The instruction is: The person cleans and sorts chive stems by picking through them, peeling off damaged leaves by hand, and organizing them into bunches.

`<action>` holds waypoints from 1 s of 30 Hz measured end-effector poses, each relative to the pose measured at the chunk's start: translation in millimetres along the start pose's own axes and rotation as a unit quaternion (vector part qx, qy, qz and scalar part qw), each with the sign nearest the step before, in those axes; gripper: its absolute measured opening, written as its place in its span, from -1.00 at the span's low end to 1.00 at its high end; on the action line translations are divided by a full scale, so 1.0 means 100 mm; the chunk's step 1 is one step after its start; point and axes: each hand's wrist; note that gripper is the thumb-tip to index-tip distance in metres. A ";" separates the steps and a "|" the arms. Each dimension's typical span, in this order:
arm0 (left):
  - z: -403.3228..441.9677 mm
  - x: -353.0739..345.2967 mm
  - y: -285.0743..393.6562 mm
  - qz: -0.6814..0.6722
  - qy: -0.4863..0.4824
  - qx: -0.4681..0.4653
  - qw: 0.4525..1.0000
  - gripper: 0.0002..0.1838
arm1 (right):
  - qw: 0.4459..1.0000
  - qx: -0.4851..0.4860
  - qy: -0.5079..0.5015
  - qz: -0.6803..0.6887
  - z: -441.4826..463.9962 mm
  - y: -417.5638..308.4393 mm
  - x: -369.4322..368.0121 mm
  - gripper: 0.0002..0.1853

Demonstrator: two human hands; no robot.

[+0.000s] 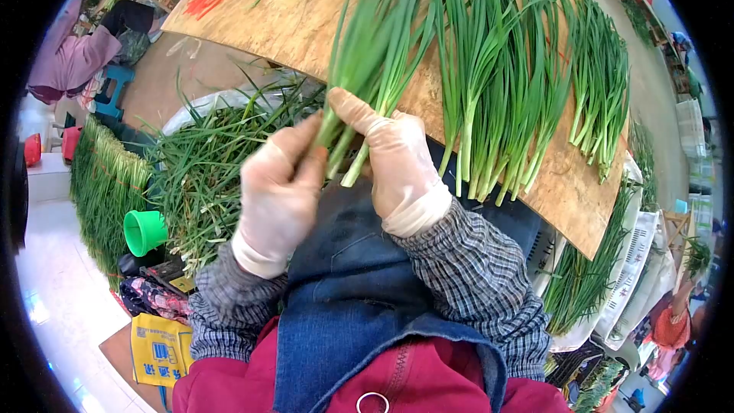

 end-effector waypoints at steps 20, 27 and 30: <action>0.20 -0.59 0.21 -0.006 -0.107 0.061 0.992 -0.74 | 0.949 0.103 0.191 -0.230 -0.78 -1.06 1.37 -0.83; 0.19 -0.72 0.27 0.083 -0.135 0.058 0.986 -0.61 | 0.849 0.177 0.284 -0.409 -0.71 -0.76 1.84 -0.83; 0.20 -0.79 0.31 0.006 -0.160 0.120 0.980 -0.57 | 0.883 0.131 0.267 -0.364 -0.65 -0.78 1.72 -0.82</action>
Point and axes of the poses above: each hand's wrist, its own z-axis towards the middle knuckle, its own x-axis out of the back of the hand, y = z × x
